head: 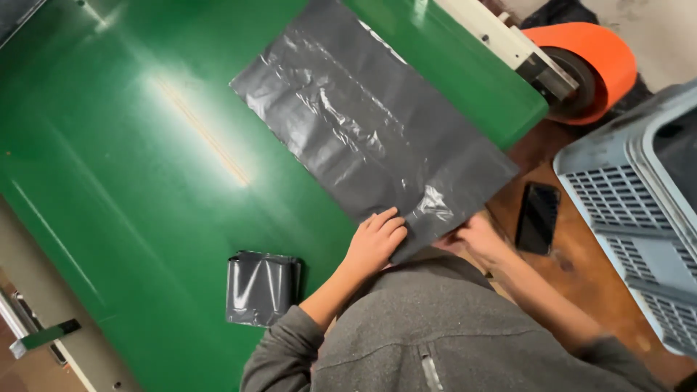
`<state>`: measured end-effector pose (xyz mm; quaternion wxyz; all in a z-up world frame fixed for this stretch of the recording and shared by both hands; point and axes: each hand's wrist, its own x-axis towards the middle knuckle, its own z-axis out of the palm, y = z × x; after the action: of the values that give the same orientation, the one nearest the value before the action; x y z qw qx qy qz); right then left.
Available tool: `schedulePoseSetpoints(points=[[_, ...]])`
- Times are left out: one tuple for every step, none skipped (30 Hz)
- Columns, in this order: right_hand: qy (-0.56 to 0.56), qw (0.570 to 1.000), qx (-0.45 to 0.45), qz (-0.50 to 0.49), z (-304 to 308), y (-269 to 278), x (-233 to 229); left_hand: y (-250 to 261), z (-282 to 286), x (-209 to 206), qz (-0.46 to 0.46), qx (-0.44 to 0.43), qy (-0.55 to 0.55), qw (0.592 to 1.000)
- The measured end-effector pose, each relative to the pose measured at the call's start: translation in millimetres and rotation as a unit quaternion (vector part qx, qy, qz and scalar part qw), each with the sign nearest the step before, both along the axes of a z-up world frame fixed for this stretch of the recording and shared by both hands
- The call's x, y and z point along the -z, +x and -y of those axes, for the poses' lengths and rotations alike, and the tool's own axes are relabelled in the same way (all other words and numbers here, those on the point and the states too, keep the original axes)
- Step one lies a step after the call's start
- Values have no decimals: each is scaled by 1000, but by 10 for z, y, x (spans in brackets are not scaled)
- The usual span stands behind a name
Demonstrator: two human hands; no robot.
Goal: Folding black plastic bags and placing them into a storage crate.
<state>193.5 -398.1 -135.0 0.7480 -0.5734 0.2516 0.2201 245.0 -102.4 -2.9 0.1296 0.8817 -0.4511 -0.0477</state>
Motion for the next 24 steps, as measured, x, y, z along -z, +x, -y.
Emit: schedulePoseSetpoints(points=[[2,1000,-6,-2,106,110,-184,18,-19,38,-2,-6,2,1000],[-175,976,28,128,204,225,-368,35,-45,75,-69,-46,-91,992],[-342,902,57,257,323,364,-555,63,-52,118,-132,-86,-184,970],[-340,903,50,259,490,492,-535,111,-82,-96,-132,-93,-185,969],[-294,895,56,331,658,641,-517,150,-111,-308,-152,-95,-234,956],[-244,881,61,400,818,790,-496,182,-146,-517,-171,-95,-284,939],[-241,884,52,396,826,1017,-740,260,-231,-592,-174,-104,-284,937],[-149,925,-19,350,830,1246,-978,334,-318,-665,-223,-156,-341,900],[-55,948,-91,301,838,1502,-1216,424,-396,-737,-267,-205,-397,854],[-52,948,-99,298,796,1801,-1171,558,-502,-630,-267,-213,-398,851],[-129,930,-124,321,741,2172,-1138,748,-618,-528,-281,-338,-401,803],[-205,905,-148,342,671,2540,-1119,935,-744,-436,-293,-457,-398,739],[-201,902,-155,348,364,2854,-1319,1219,-818,-397,-286,-462,-403,737],[-142,903,-162,371,47,3161,-1524,1509,-905,-363,-270,-469,-482,689],[-81,901,-167,391,-273,3453,-1724,1816,-1002,-331,-253,-470,-555,638],[-78,899,-172,395,-390,3735,-1530,2040,-1141,-35,-246,-472,-558,637],[-113,896,-181,390,-516,4028,-1340,2282,-1291,255,-251,-517,-516,635],[-147,891,-191,386,-652,4326,-1153,2530,-1451,543,-255,-559,-473,631],[-145,888,-195,390,-717,4523,-932,2658,-1533,734,-250,-561,-476,630],[-242,865,-217,382,-791,4732,-707,2797,-1622,929,-235,-577,-451,638],[-337,834,-237,367,-852,4925,-463,2924,-1700,1144,-224,-594,-425,646],[-336,833,-240,369,-941,4991,-507,2984,-1715,1198,-222,-596,-426,643],[-386,796,-235,403,-1015,5025,-540,3026,-1720,1261,-171,-607,-378,678],[-434,755,-229,436,-1086,5056,-565,3065,-1723,1331,-119,-614,-327,708]])
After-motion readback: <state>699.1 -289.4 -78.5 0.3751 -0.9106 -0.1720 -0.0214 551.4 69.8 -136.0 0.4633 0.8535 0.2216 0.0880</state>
